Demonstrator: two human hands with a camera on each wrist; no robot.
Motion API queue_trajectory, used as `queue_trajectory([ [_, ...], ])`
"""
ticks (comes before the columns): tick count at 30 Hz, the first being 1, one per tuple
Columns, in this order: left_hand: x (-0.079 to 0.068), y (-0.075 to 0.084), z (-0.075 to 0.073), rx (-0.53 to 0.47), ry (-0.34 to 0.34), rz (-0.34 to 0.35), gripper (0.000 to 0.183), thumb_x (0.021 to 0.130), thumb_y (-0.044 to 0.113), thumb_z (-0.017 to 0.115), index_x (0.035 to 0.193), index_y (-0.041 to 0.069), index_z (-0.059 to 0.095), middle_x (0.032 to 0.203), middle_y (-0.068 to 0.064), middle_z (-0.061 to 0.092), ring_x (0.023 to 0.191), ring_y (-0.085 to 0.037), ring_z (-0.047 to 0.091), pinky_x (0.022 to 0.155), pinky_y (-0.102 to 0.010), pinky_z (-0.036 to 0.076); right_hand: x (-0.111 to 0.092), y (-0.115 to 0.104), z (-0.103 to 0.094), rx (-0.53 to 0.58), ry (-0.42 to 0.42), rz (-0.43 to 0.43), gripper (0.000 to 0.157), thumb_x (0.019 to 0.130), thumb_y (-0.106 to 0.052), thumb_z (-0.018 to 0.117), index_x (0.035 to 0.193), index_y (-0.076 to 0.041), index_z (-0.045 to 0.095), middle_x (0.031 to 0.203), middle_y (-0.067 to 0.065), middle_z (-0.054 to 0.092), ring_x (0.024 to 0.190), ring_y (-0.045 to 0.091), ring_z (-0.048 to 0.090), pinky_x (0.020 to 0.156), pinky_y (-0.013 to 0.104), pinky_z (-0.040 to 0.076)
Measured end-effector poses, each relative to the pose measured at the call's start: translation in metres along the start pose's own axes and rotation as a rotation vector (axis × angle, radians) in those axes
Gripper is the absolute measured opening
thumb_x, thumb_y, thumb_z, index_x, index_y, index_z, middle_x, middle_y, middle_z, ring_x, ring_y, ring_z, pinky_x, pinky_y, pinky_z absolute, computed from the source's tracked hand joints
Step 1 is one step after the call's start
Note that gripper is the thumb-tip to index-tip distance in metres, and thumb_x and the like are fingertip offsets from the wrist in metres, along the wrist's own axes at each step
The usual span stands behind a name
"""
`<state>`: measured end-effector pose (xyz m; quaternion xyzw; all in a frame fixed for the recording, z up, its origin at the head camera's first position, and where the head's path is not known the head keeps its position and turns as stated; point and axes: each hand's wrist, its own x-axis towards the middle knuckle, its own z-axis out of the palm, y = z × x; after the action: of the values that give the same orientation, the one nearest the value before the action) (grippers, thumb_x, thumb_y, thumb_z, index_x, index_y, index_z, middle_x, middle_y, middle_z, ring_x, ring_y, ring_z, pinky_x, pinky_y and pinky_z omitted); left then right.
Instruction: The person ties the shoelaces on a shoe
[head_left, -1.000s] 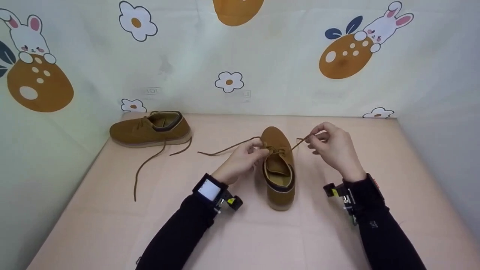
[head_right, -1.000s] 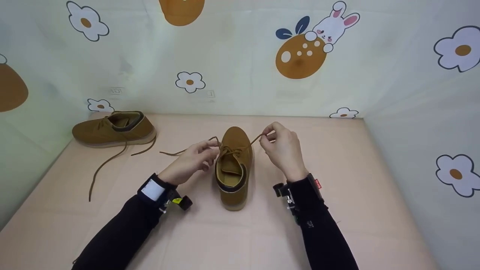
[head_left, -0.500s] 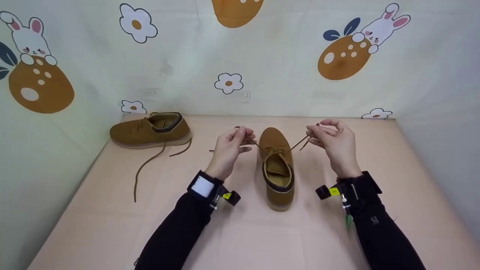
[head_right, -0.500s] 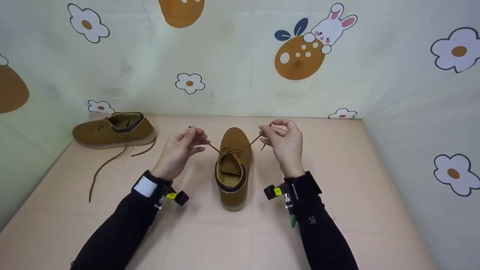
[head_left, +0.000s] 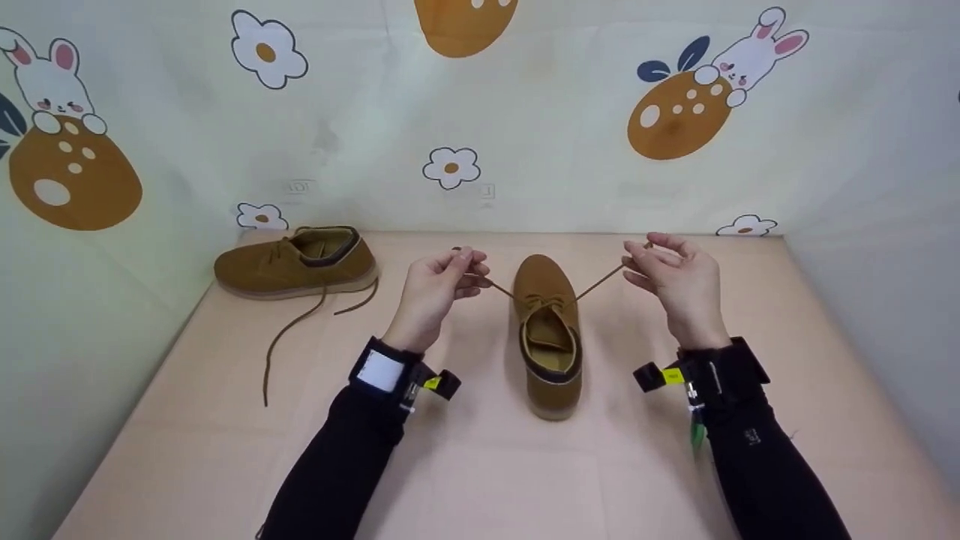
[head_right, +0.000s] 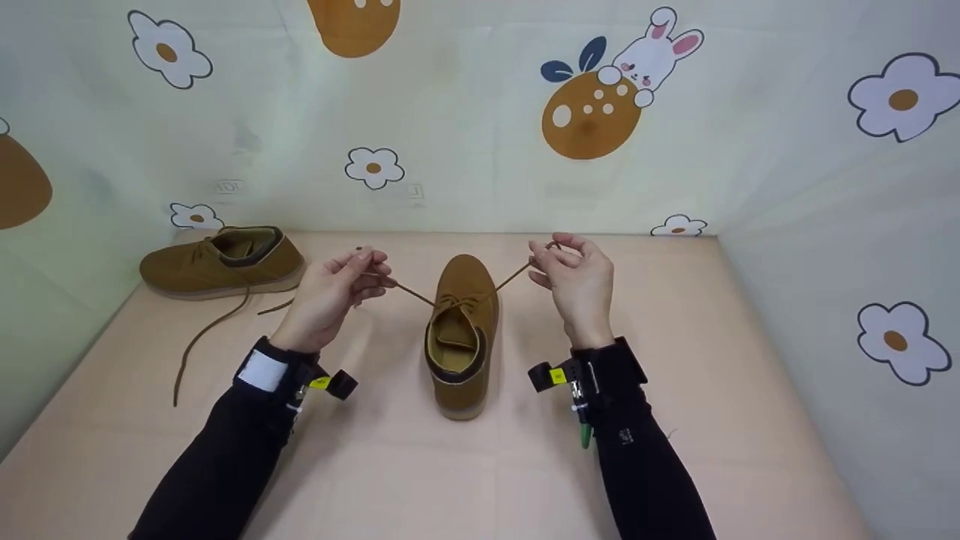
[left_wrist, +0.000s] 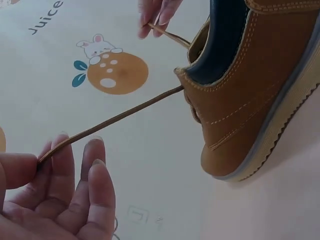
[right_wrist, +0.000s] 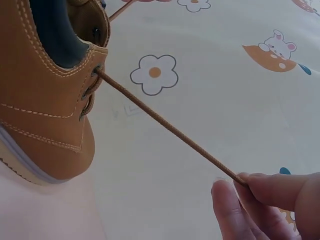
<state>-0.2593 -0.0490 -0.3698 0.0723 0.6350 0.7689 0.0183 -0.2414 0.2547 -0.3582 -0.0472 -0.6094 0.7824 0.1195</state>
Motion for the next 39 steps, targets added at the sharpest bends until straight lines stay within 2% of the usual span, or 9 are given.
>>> queue_trajectory([
  [6,0.005,0.012,-0.008,0.088,0.028,0.063,0.024,0.103,0.016,0.056,0.104,-0.003,0.071,0.091,-0.014,0.070,0.083,-0.024,0.071,0.078,-0.034,0.057,0.000,-0.004,0.001,0.103,0.017,-0.029,0.048,0.088,0.005,0.070,0.125,0.006,0.040,0.107,0.015,0.072,0.084,0.024,0.073,0.077,0.033,0.057],
  [12,0.012,0.018,-0.009,0.158,0.017,0.087,0.024,0.102,0.016,0.057,0.103,-0.002,0.072,0.088,-0.012,0.070,0.077,-0.022,0.070,0.076,-0.034,0.057,0.000,-0.003,0.002,0.087,0.041,-0.094,0.042,0.087,0.007,0.070,0.105,-0.004,0.034,0.108,0.021,0.070,0.081,0.026,0.072,0.074,0.035,0.057],
  [19,0.053,0.034,0.026,0.408,-0.055,0.094,0.024,0.102,0.020,0.057,0.103,0.004,0.074,0.091,-0.008,0.069,0.081,-0.022,0.064,0.073,-0.029,0.052,-0.002,-0.002,0.004,0.008,0.032,-0.171,0.037,0.088,0.001,0.072,0.096,-0.004,0.036,0.108,0.022,0.070,0.080,0.027,0.072,0.072,0.034,0.058],
  [22,0.070,0.040,0.052,0.582,-0.140,0.135,0.023,0.102,0.022,0.057,0.101,0.009,0.076,0.095,-0.002,0.068,0.084,-0.015,0.057,0.074,-0.026,0.046,-0.004,-0.003,0.006,-0.036,0.022,-0.202,0.033,0.090,-0.002,0.071,0.097,-0.003,0.039,0.108,0.023,0.070,0.078,0.026,0.072,0.071,0.033,0.058],
  [26,0.077,0.043,0.092,0.715,-0.339,0.179,0.022,0.101,0.023,0.059,0.097,0.009,0.076,0.088,-0.002,0.068,0.075,-0.013,0.058,0.068,-0.024,0.046,-0.005,-0.004,0.009,-0.099,0.010,-0.262,0.029,0.092,-0.005,0.069,0.099,-0.002,0.041,0.105,0.024,0.070,0.076,0.026,0.071,0.070,0.033,0.058],
  [30,0.074,0.039,0.116,0.707,-0.558,0.082,0.024,0.102,0.015,0.057,0.115,0.000,0.071,0.088,-0.008,0.070,0.074,-0.020,0.066,0.069,-0.026,0.054,-0.007,-0.005,0.009,-0.129,-0.002,-0.322,0.025,0.093,-0.004,0.067,0.098,-0.002,0.043,0.101,0.022,0.072,0.074,0.025,0.071,0.068,0.033,0.058],
  [32,0.072,0.035,0.116,0.714,-0.597,0.038,0.029,0.103,0.014,0.055,0.125,-0.001,0.066,0.095,-0.009,0.072,0.080,-0.021,0.068,0.073,-0.027,0.055,-0.007,-0.006,0.008,-0.148,-0.018,-0.338,0.023,0.094,-0.004,0.066,0.098,-0.002,0.043,0.100,0.021,0.072,0.073,0.025,0.070,0.067,0.033,0.058],
  [34,0.070,0.032,0.107,0.718,-0.580,0.021,0.031,0.103,0.015,0.055,0.129,0.000,0.063,0.099,-0.008,0.073,0.083,-0.021,0.069,0.076,-0.028,0.055,-0.007,-0.007,0.006,-0.171,-0.039,-0.335,0.022,0.095,-0.003,0.065,0.098,-0.001,0.043,0.099,0.021,0.072,0.071,0.025,0.070,0.067,0.033,0.058],
  [39,0.060,0.025,0.067,0.598,-0.422,0.042,0.024,0.103,0.015,0.055,0.115,0.002,0.072,0.096,-0.011,0.073,0.086,-0.026,0.068,0.080,-0.035,0.055,-0.006,-0.008,0.000,-0.310,-0.089,-0.280,0.020,0.097,-0.005,0.061,0.104,0.000,0.043,0.097,0.020,0.072,0.070,0.024,0.071,0.066,0.033,0.059],
])
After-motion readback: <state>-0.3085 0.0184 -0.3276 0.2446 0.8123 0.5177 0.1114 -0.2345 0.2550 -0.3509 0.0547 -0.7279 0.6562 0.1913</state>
